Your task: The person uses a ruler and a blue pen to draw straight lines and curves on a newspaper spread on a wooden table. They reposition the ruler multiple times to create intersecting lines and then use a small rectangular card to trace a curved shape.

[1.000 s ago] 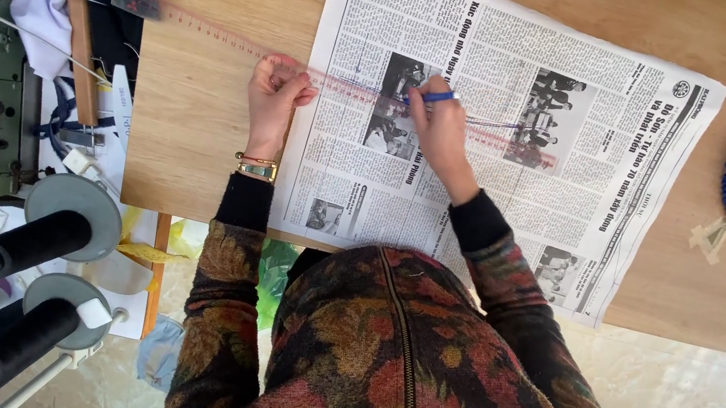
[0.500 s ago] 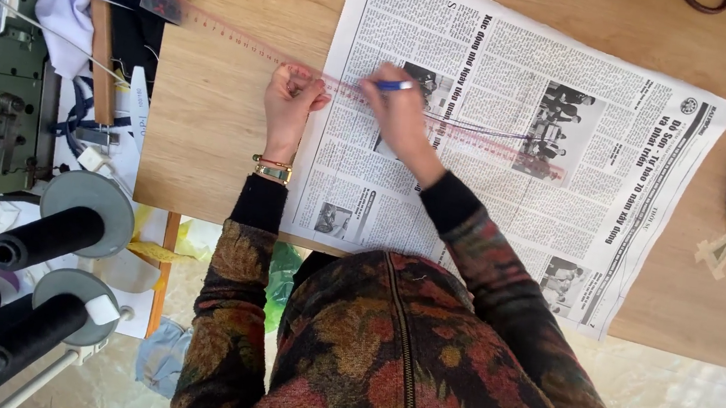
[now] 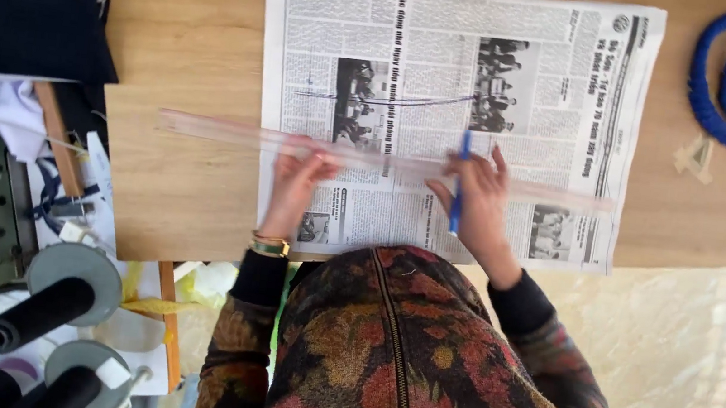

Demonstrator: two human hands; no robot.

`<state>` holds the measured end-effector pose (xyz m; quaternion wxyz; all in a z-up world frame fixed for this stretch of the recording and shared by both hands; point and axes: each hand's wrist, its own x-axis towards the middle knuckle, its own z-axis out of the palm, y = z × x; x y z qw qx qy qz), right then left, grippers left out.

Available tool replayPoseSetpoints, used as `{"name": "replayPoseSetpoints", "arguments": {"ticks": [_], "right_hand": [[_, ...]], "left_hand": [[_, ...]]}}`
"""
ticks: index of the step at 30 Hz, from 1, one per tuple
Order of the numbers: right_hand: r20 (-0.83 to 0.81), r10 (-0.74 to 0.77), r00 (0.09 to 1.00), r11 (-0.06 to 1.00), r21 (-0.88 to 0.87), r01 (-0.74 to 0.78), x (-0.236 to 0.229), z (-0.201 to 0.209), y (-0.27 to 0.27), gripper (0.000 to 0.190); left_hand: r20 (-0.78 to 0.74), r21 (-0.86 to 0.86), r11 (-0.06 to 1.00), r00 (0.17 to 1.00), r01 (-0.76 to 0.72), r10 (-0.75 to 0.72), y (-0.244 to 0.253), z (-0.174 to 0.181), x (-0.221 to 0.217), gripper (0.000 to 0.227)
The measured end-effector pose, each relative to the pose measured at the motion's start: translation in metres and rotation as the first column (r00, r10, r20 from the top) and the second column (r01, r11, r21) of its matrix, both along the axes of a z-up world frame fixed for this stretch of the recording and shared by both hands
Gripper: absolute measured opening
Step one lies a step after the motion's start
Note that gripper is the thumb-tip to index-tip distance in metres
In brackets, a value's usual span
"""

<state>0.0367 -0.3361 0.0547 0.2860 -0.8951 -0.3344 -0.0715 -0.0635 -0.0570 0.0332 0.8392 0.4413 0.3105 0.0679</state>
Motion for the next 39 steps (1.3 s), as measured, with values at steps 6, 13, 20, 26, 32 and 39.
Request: {"name": "replayPoseSetpoints", "arguments": {"ticks": [6,13,20,26,32,39], "right_hand": [[-0.436,-0.466,0.77,0.876,-0.104,0.471,-0.073,-0.004,-0.064,0.038],[-0.567,-0.711,0.416,0.572,-0.122,0.811,-0.138,-0.04,-0.124,0.03],[-0.493,-0.812,0.313,0.381,-0.042,0.923,-0.163,-0.051,-0.189,0.028],[-0.44,-0.857,0.269,0.32,-0.044,0.946,-0.154,-0.057,-0.235,0.029],[-0.448,-0.843,0.299,0.355,-0.044,0.934,-0.128,-0.05,-0.264,0.03],[-0.528,-0.78,0.335,0.412,-0.031,0.911,-0.105,-0.045,-0.28,0.031]], "left_hand": [[0.235,0.057,0.909,0.88,0.412,-0.413,-0.087,-0.034,0.013,0.018],[-0.323,0.945,-0.232,0.554,0.23,-0.767,-0.118,-0.022,0.033,0.07],[-0.345,0.935,-0.283,0.739,0.215,-0.578,-0.11,-0.032,0.048,0.069],[-0.352,0.926,-0.325,0.752,0.192,-0.557,-0.112,-0.036,0.048,0.069],[-0.304,0.949,-0.238,0.801,0.207,-0.516,-0.138,-0.036,0.067,0.046],[-0.17,0.985,-0.145,0.74,0.098,-0.651,-0.235,-0.038,0.131,0.032]]}}
